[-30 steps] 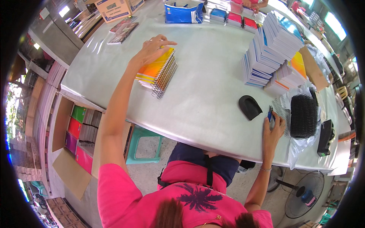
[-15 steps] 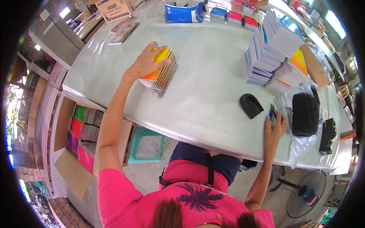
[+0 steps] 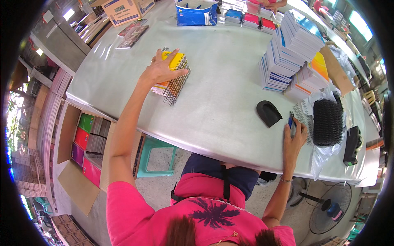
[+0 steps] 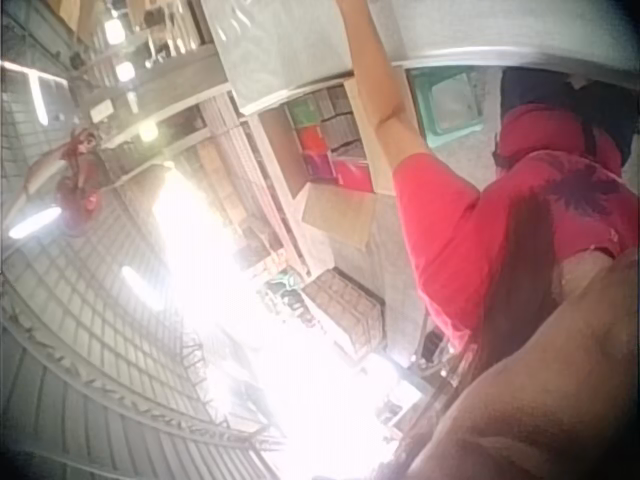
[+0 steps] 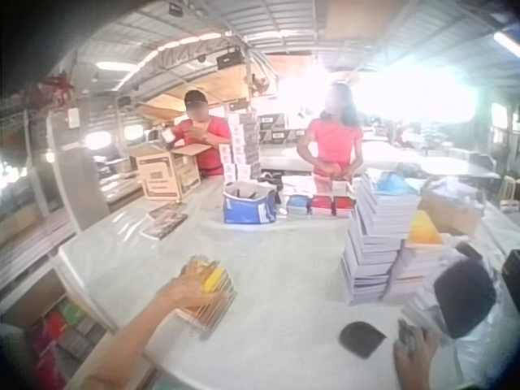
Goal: The person binds small yellow notebooks by inserting a spiral wire into the pre-punched holes of each notebook by hand and using pliers to secure the wire ends.
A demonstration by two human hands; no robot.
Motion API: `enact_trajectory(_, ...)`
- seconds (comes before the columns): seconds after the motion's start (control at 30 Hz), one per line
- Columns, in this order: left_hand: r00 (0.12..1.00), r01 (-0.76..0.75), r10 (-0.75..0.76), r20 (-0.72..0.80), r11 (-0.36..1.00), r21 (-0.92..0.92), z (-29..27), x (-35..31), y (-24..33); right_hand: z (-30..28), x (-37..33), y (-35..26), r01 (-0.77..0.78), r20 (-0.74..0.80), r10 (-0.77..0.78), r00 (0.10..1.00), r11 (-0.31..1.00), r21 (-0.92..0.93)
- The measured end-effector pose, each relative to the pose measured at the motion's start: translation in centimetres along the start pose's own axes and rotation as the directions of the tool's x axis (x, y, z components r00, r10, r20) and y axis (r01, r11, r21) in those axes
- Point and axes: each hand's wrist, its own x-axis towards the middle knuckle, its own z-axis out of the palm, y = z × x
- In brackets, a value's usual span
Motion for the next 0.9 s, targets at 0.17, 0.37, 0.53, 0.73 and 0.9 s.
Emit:
enact_trajectory(0.17, 0.999, 0.04, -0.039, 0.035, 0.998, -0.038, -0.16, 0.26, -0.12, 0.08, -0.05, 0.16, -0.001, -0.007, 0.001, 1.0, 1.0, 0.004)
enact_trajectory(0.37, 0.998, 0.058, -0.058, 0.01, 0.997, -0.057, -0.22, 0.3, 0.43, 0.08, -0.04, 0.21, -0.004, 0.002, 0.004, 1.0, 1.0, -0.002)
enact_trajectory(0.53, 0.999, 0.036, -0.036, 0.003, 0.998, -0.043, -0.33, 0.05, 0.52, 0.04, -0.08, 0.1, -0.007, 0.003, 0.007, 1.0, 1.0, -0.008)
enact_trajectory(0.73, 0.999, 0.037, -0.036, 0.015, 0.999, -0.038, -0.31, 0.12, 0.41, 0.04, -0.03, 0.24, -0.019, 0.017, 0.018, 1.0, 0.999, 0.029)
enact_trajectory(0.9, 0.999, 0.035, -0.033, 0.023, 0.998, -0.052, -0.33, 0.23, 0.44, 0.07, -0.03, 0.27, -0.04, 0.015, 0.04, 0.999, 0.999, -0.003)
